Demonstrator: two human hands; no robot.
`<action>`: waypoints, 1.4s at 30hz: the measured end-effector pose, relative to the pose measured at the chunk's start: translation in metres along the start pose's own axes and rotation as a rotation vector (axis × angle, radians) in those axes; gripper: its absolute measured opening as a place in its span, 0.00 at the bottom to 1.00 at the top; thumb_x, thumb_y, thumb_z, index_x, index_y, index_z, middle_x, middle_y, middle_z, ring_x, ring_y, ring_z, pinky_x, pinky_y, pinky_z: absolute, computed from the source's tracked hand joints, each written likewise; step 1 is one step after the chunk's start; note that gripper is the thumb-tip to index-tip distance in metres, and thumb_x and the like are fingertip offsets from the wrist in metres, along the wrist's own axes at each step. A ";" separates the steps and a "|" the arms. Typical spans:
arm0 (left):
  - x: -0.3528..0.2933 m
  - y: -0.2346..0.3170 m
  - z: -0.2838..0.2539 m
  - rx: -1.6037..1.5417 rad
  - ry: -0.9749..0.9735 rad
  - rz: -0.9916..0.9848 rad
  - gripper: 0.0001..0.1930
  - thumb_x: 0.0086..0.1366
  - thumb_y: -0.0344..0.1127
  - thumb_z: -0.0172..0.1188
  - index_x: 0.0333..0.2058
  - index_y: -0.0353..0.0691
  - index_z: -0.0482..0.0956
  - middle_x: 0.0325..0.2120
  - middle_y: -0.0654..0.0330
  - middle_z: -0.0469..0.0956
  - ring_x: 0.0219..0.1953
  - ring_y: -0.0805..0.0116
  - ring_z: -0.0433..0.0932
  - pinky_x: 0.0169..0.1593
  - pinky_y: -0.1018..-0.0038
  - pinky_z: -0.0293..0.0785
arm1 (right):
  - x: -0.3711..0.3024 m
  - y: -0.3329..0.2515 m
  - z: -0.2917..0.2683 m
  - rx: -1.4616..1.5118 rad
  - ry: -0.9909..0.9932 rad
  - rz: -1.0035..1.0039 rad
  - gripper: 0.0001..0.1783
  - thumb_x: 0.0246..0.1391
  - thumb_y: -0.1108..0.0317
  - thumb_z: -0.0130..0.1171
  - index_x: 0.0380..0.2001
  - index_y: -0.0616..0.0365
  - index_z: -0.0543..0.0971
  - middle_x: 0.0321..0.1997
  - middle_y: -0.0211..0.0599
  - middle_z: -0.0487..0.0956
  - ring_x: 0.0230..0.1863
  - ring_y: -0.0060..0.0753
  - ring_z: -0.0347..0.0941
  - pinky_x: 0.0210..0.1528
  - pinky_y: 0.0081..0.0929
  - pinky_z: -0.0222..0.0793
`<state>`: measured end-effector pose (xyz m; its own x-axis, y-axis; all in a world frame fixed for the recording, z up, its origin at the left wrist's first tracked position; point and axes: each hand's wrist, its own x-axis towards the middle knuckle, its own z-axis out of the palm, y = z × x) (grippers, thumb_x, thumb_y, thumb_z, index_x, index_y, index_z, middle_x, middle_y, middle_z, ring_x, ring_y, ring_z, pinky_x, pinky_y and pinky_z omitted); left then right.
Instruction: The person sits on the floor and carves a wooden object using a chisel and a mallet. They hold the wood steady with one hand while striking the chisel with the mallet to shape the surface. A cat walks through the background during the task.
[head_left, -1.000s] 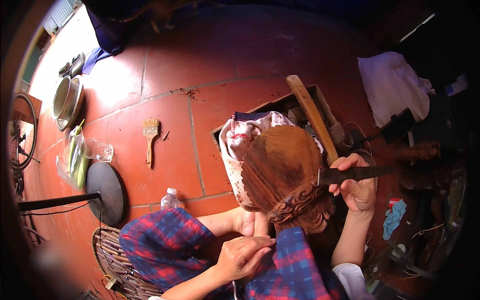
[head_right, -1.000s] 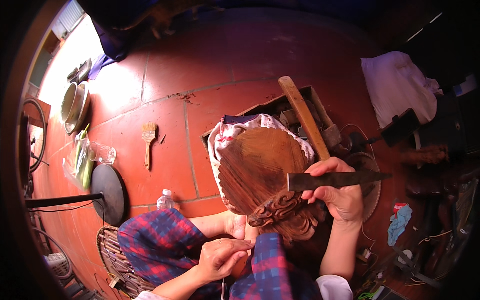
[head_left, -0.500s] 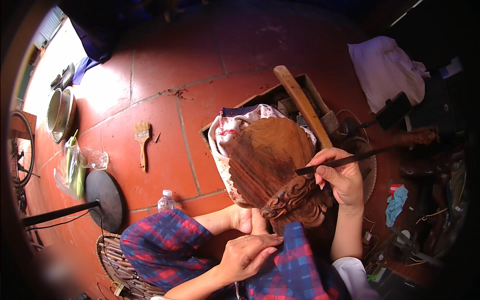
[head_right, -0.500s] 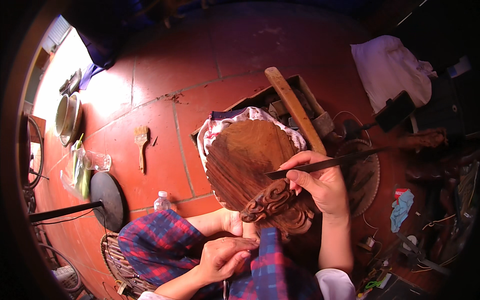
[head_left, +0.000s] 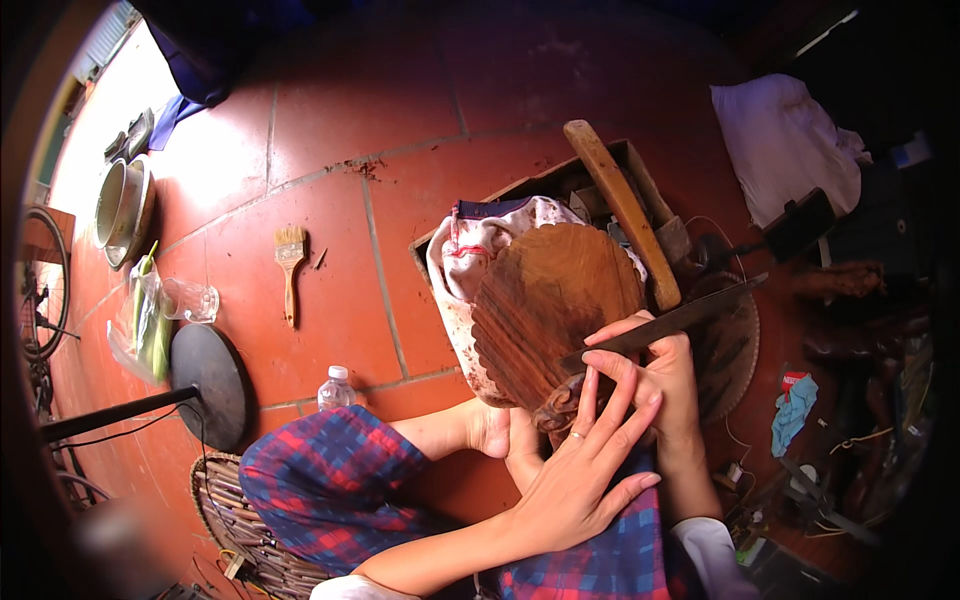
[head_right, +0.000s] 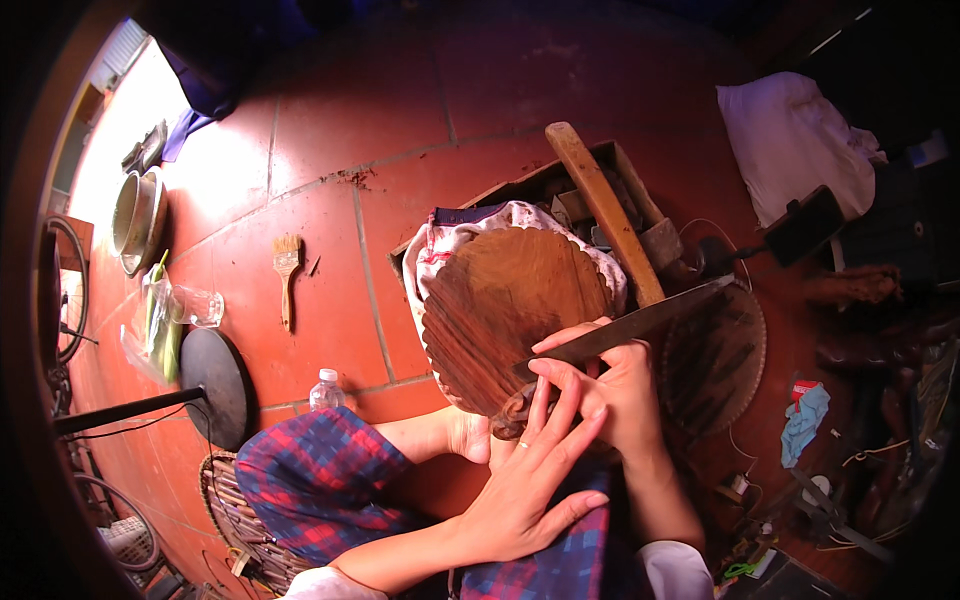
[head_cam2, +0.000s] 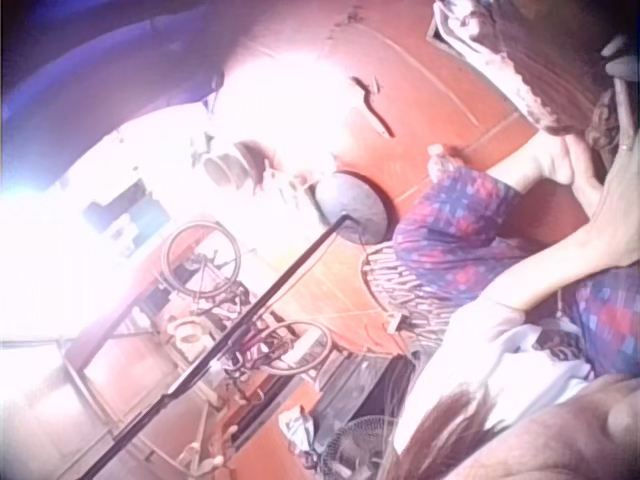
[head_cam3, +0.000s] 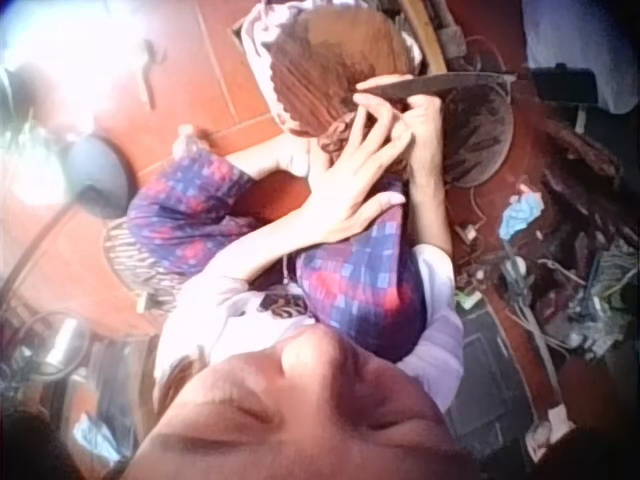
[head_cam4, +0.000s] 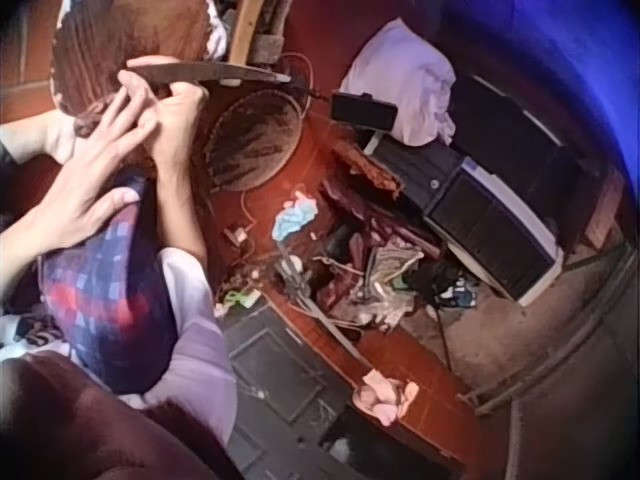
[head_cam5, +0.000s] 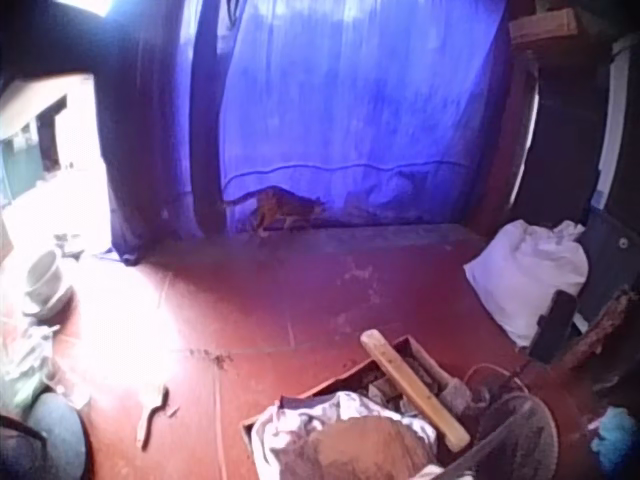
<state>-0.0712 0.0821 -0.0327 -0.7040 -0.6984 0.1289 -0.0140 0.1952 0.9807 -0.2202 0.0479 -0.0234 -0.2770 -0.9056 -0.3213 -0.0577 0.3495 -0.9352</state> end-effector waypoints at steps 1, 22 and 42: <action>0.006 -0.001 0.002 0.023 0.007 0.004 0.35 0.63 0.44 0.56 0.65 0.42 0.52 0.68 0.46 0.40 0.69 0.40 0.33 0.66 0.51 0.40 | 0.002 -0.001 -0.001 0.015 -0.009 0.023 0.08 0.41 0.78 0.65 0.29 0.64 0.80 0.25 0.27 0.76 0.26 0.15 0.69 0.28 0.13 0.62; 0.031 -0.001 0.003 -0.042 0.064 -0.021 0.37 0.63 0.40 0.56 0.65 0.39 0.49 0.67 0.44 0.40 0.68 0.41 0.39 0.63 0.59 0.56 | 0.014 0.003 -0.020 -0.080 -0.014 -0.020 0.06 0.43 0.76 0.65 0.28 0.65 0.80 0.24 0.28 0.78 0.26 0.17 0.71 0.28 0.16 0.67; 0.087 0.009 -0.082 0.351 0.044 -0.105 0.06 0.48 0.30 0.65 0.26 0.38 0.79 0.24 0.55 0.77 0.33 0.54 0.77 0.36 0.64 0.72 | 0.044 -0.068 0.011 0.366 -0.263 -0.515 0.30 0.66 0.45 0.32 0.21 0.59 0.67 0.19 0.33 0.67 0.19 0.23 0.65 0.23 0.18 0.63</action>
<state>-0.0746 -0.0336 -0.0005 -0.6548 -0.7546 0.0439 -0.3326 0.3398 0.8797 -0.2178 -0.0190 0.0247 -0.0562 -0.9790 0.1958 0.2208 -0.2034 -0.9539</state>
